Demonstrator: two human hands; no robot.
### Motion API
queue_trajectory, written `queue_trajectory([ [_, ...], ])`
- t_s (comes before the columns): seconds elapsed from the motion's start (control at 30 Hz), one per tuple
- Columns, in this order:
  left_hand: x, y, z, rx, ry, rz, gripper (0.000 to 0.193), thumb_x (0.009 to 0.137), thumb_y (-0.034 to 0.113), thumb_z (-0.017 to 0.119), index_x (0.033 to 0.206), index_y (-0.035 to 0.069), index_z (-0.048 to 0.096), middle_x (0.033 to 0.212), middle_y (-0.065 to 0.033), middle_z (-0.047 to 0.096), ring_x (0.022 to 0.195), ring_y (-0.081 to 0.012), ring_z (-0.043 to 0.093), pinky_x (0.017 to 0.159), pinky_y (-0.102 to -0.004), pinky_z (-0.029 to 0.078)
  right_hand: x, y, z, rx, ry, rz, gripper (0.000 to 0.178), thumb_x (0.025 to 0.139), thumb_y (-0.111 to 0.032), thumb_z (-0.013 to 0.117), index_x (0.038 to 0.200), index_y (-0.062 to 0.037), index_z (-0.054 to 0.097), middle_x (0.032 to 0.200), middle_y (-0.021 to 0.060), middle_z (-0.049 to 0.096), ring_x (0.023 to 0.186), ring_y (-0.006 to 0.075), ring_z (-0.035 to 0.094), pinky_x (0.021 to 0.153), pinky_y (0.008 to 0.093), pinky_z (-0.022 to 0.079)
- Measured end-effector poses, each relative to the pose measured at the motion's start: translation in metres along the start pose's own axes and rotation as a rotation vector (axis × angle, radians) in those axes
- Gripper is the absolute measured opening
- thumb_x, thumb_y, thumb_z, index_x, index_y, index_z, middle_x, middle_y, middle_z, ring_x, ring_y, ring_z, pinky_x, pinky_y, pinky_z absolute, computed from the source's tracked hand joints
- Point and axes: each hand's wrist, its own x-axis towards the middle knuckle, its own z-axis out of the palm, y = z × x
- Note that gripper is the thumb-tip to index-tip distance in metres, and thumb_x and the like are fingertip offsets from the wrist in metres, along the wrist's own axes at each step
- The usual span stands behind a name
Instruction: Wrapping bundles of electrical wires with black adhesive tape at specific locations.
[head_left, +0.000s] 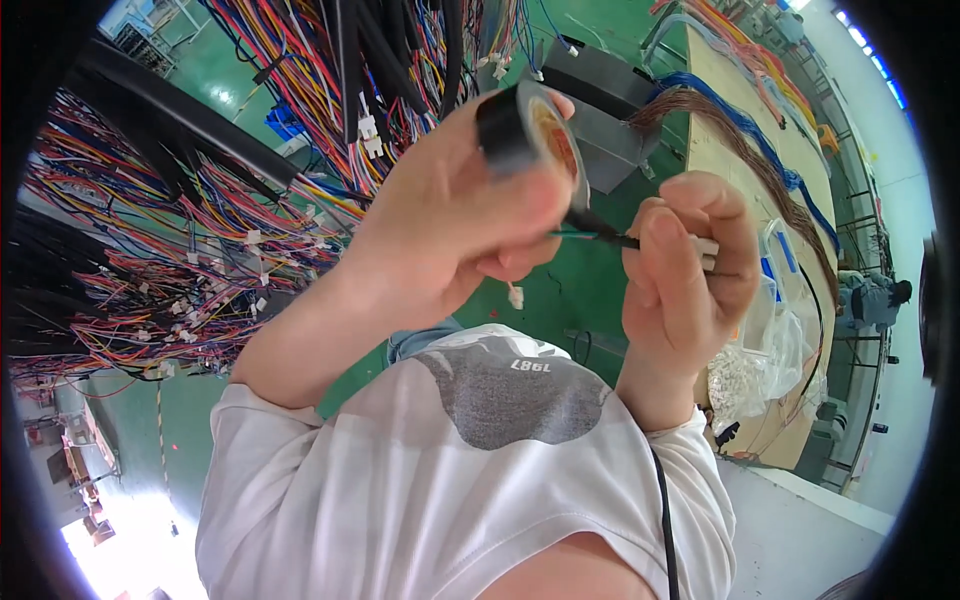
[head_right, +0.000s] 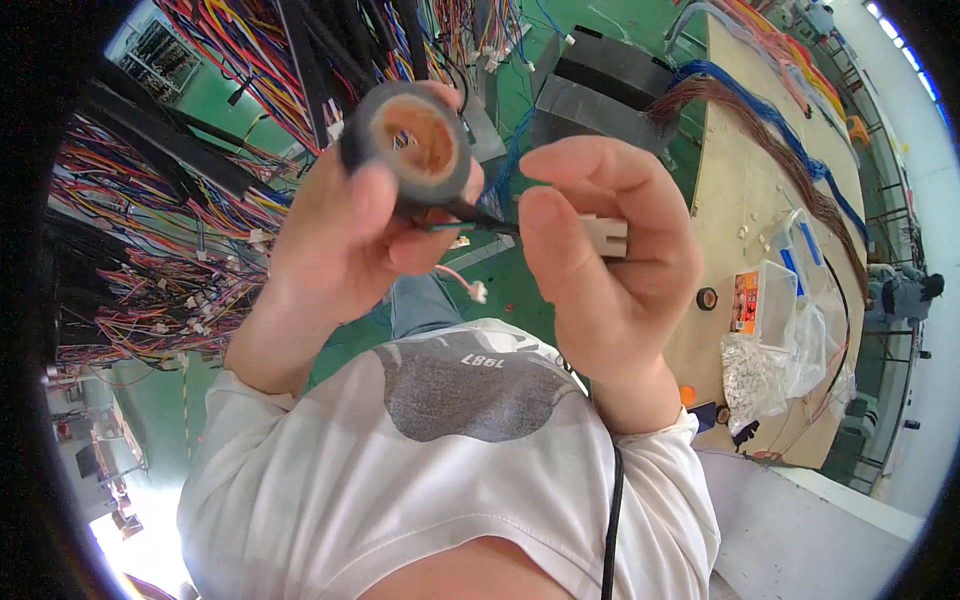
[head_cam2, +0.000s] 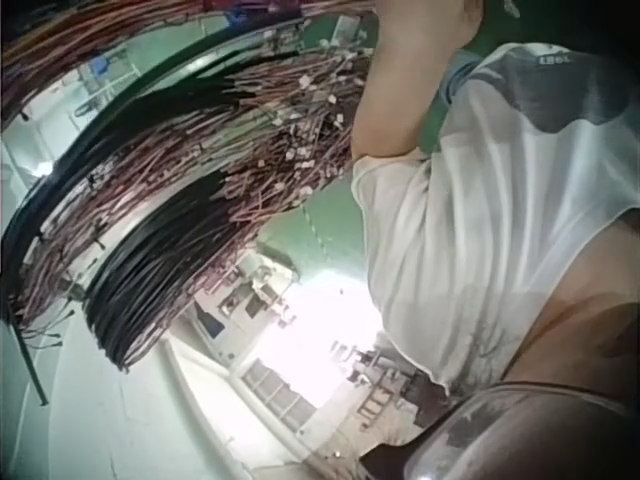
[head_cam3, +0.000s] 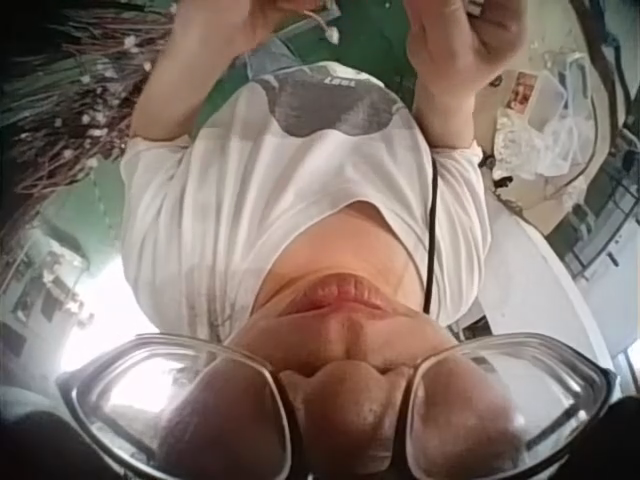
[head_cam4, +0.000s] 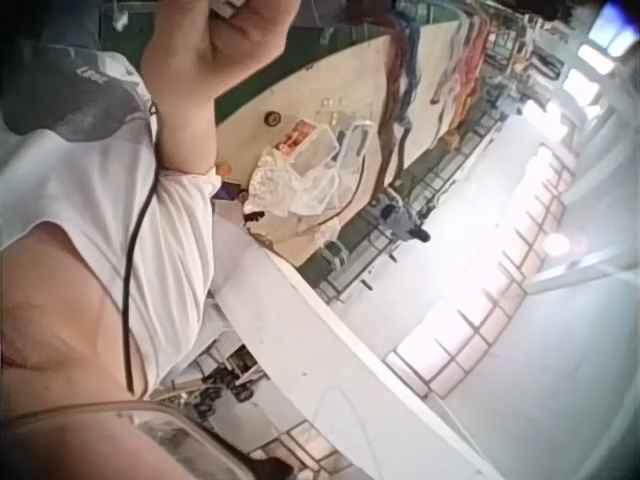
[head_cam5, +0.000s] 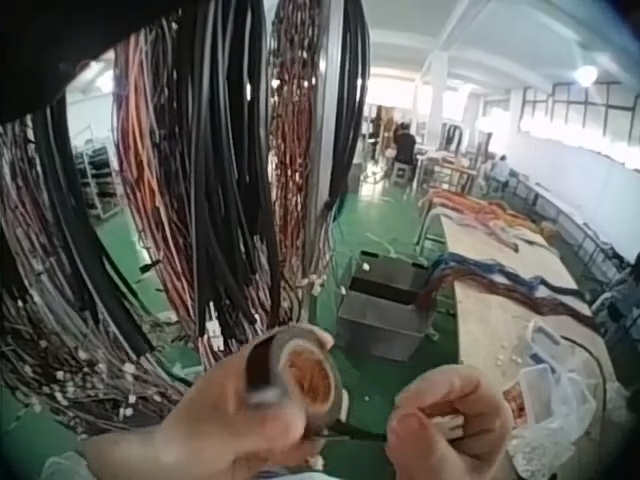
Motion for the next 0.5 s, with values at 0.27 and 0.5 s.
queue_trajectory([
  [0.27, 0.0, -0.009, -0.006, 0.473, -0.183, 0.064, 0.048, 0.068, 0.001, 0.067, 0.109, 0.004, 0.042, 0.087, -0.0033, 0.047, 0.069, -0.0068, 0.047, 0.054, -0.0187, 0.038, 0.005, -0.005, -0.002, 0.009, -0.134, 0.097, 0.019, 0.081, -0.004, 0.054, 0.098, 0.0039, 0.052, 0.065, 0.001, 0.056, 0.051, 0.0012, 0.042, 0.046, 0.0142, 0.029],
  [0.5, 0.011, -0.007, 0.002, 0.344, 0.008, 0.035, 0.06, 0.067, -0.002, 0.067, 0.118, 0.005, 0.036, 0.092, -0.0037, 0.051, 0.067, -0.0044, 0.048, 0.053, -0.0173, 0.039, 0.007, 0.004, -0.002, -0.064, -0.105, -0.033, 0.017, 0.082, -0.003, 0.052, 0.097, 0.0041, 0.052, 0.066, 0.0002, 0.054, 0.052, 0.0008, 0.041, 0.046, 0.0144, 0.027],
])
